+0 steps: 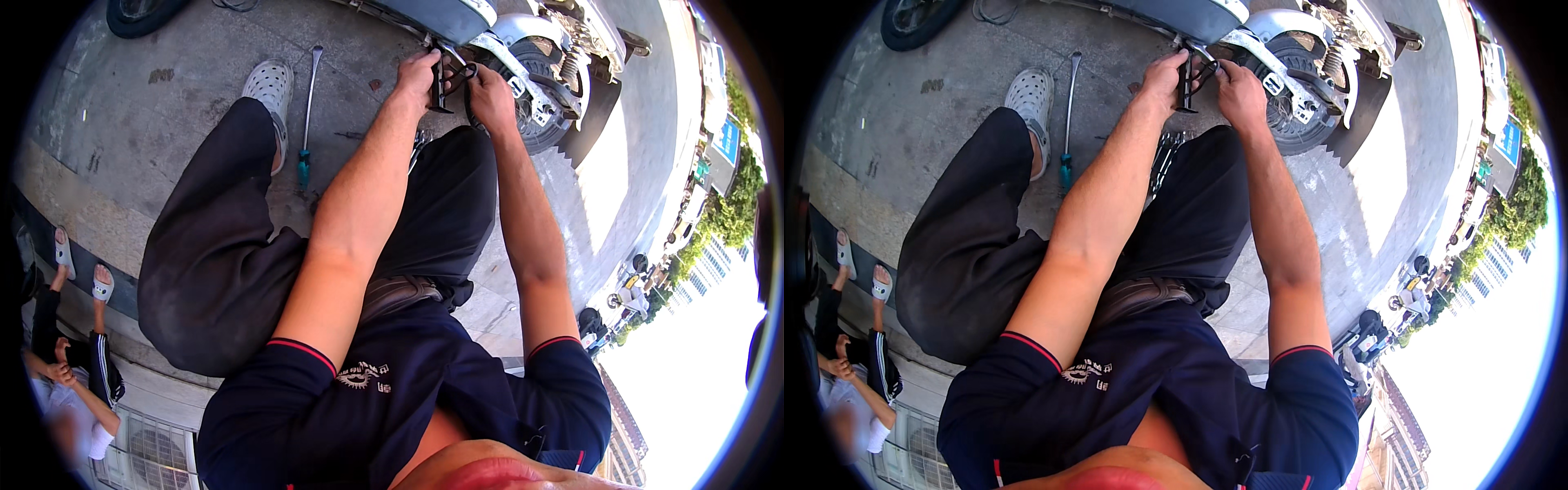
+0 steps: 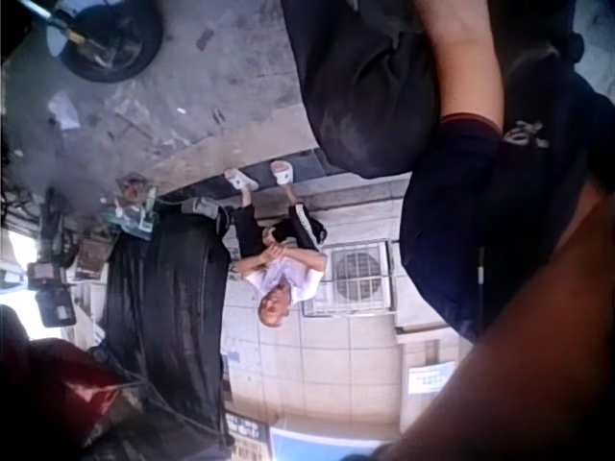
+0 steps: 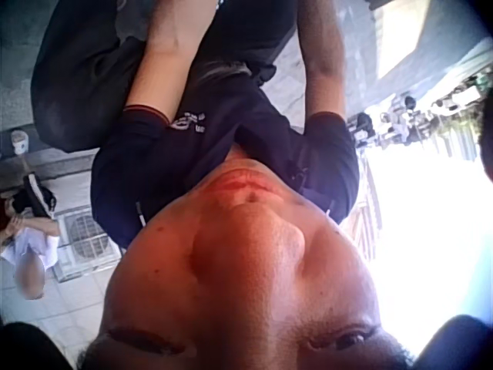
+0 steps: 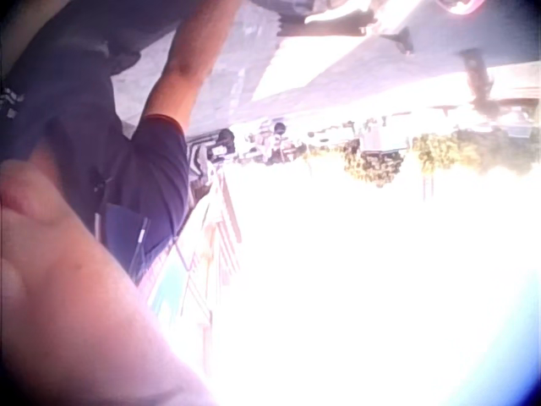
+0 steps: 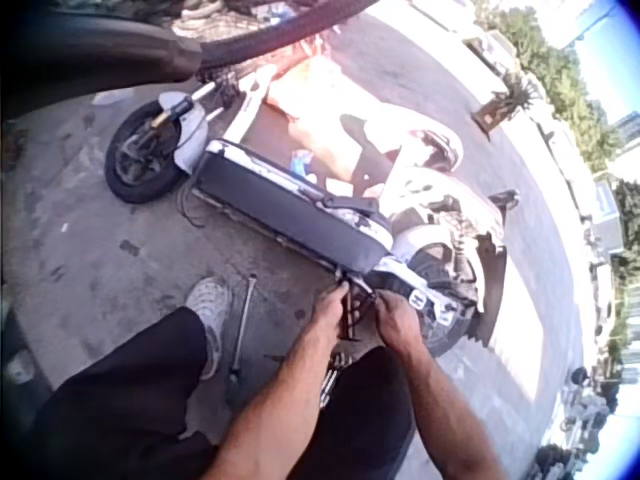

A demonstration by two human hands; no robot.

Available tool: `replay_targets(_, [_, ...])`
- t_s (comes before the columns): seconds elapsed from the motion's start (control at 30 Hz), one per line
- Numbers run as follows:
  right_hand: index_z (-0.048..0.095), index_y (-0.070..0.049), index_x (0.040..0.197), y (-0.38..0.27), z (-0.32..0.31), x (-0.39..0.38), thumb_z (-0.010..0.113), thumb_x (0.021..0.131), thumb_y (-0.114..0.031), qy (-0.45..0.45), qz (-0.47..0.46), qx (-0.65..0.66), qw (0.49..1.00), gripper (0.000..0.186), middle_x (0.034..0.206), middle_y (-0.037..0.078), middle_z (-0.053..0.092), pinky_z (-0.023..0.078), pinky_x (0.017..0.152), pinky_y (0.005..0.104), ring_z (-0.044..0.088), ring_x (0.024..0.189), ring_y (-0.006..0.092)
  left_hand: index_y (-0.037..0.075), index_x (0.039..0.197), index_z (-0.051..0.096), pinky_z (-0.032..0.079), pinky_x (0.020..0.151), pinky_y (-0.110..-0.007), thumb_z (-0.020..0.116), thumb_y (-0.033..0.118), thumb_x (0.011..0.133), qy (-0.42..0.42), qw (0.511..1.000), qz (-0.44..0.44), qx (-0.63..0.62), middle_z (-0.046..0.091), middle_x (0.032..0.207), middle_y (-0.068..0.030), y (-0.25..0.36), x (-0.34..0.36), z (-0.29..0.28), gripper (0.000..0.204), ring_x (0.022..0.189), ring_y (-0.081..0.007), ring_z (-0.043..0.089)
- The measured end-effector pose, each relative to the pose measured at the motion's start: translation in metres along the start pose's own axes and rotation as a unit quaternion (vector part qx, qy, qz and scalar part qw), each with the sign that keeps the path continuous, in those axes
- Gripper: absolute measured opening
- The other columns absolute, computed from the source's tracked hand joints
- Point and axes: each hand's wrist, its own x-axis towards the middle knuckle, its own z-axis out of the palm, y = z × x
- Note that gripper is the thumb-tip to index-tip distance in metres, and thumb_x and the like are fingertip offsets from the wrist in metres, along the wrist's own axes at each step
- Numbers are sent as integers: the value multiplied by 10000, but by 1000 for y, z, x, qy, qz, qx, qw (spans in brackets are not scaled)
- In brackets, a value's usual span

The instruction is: The person uses a screwdriver and a wrench to remove and reattach metal components near the kickstand and frame of a motorcycle while sitting on the ground.

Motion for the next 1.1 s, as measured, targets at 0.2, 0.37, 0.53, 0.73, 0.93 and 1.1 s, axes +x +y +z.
replay_targets(0.2, [684,-132,1205,-11,-8,-1,561,953,-231,-25,5,1,1000,297,955,202,699,507,837,472,663,964,400,55,1106,658,545,564,-310,599,239,997,3,1000,5,-1,697,963,-43,-2,-3,2,222,742,-161,637])
replay_targets(0.37, [609,6,1293,-25,-40,9,449,982,-99,-198,187,371,888,365,792,48,655,348,426,256,483,512,98,66,1103,653,544,568,-301,585,250,1008,-3,1000,19,1,692,961,-31,-5,-3,2,218,748,-154,637])
replay_targets(0.53, [582,-14,1275,-54,-57,10,333,971,-66,-254,165,395,867,396,851,68,673,350,421,259,492,512,107,60,1089,638,550,584,-307,555,246,1023,1,999,28,19,685,944,-40,-2,-5,4,215,708,-160,643])
replay_targets(0.73, [575,-58,1220,-54,-25,-19,377,980,-53,-158,202,509,822,312,779,75,628,312,415,266,414,449,118,53,1064,637,561,598,-354,510,225,1037,-34,998,15,-42,690,885,-65,-9,-13,-2,215,715,-198,680])
replay_targets(0.93, [570,-55,1123,-68,-6,-38,423,1002,-94,-89,224,595,767,194,649,39,474,293,388,296,324,386,121,68,966,647,530,540,-346,513,261,1035,-63,997,4,-32,679,793,-67,2,-15,-8,245,614,-179,637])
replay_targets(1.1, [527,-44,1341,-29,-16,-53,475,1011,-115,-120,253,626,727,342,696,33,498,377,482,298,408,471,131,66,958,631,457,462,-289,538,274,1025,-35,999,-17,-5,628,722,-48,10,-20,-4,238,555,-156,577])
